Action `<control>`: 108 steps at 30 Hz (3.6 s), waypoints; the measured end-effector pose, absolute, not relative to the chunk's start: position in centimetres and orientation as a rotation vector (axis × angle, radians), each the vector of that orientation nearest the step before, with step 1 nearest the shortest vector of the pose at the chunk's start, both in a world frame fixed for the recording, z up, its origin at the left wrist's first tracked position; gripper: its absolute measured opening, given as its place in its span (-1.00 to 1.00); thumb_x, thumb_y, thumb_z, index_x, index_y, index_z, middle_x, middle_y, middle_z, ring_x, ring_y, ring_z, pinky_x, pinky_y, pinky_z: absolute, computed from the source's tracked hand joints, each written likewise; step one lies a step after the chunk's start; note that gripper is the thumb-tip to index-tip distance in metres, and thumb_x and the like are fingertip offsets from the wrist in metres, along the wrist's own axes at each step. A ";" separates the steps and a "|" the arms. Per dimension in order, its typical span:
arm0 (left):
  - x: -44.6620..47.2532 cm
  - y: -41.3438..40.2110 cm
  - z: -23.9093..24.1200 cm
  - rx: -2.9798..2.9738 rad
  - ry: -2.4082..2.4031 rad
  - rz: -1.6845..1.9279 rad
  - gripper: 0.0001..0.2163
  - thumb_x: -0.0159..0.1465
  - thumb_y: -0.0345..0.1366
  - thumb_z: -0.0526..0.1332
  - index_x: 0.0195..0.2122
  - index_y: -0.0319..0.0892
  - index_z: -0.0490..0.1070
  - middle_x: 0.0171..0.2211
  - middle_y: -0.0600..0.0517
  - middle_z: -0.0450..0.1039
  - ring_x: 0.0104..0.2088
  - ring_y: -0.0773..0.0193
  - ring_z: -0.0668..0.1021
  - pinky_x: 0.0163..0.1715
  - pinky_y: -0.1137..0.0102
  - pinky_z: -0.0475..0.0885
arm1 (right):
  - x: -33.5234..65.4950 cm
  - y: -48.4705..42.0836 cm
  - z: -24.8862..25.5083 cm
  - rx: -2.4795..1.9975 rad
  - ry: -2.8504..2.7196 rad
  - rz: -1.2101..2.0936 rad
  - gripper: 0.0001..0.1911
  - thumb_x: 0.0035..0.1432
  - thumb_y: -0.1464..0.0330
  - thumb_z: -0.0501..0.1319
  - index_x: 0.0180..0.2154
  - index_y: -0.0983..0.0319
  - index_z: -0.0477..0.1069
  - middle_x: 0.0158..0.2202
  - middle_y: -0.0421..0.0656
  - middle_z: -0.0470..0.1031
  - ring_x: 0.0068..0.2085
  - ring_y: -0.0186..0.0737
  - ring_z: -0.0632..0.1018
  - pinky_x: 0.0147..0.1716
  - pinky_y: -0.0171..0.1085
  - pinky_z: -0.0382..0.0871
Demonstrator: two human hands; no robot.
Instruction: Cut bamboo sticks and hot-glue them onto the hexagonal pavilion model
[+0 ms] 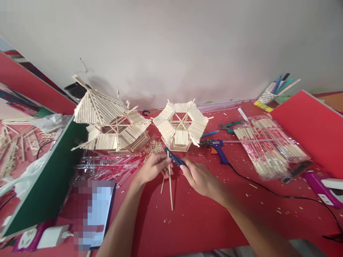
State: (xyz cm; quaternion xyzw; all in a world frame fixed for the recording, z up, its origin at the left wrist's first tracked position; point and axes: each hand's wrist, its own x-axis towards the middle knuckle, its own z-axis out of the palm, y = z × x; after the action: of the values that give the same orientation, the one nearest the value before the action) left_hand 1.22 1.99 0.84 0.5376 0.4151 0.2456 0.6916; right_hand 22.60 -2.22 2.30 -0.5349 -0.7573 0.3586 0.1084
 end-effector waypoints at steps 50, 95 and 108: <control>-0.4 2.6 2.4 1.283 1.222 0.939 -0.73 0.27 -0.09 0.22 -0.20 -0.21 0.43 -0.50 0.07 0.46 -0.50 0.33 0.43 -0.45 0.43 0.32 | 23.7 -1.7 2.4 -1.726 -2.342 0.866 -0.56 0.50 0.15 -0.15 -0.15 0.21 0.41 -0.36 -0.03 0.61 -0.34 -0.05 0.61 -0.38 -0.21 0.15; -1.3 1.2 2.1 2.170 1.434 0.833 -0.67 0.43 -0.22 0.10 0.08 -0.24 0.52 -0.59 0.16 0.36 -0.63 0.45 0.30 -0.53 0.54 0.25 | 25.0 -2.0 4.4 -1.658 -2.306 0.937 -0.63 0.44 0.05 -0.03 -0.06 0.14 0.39 -0.19 -0.11 0.62 -0.20 -0.04 0.62 -0.28 -0.21 0.25; -1.4 1.8 1.9 2.659 0.933 0.636 -0.69 0.48 -0.22 0.07 0.04 -0.21 0.55 -0.46 -0.01 0.62 -0.59 0.35 0.54 -0.56 0.45 0.35 | 24.9 -2.5 2.9 -1.681 -2.420 0.550 -0.55 0.36 0.07 0.12 0.10 0.23 0.37 -0.04 0.05 0.57 -0.03 0.10 0.59 -0.11 -0.03 0.42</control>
State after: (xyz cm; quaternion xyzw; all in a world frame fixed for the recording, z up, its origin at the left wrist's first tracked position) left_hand -1.35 1.83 1.92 0.9131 0.3205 0.2185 0.1260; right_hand 24.89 -2.51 2.88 -0.5594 -0.8053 0.1829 0.0721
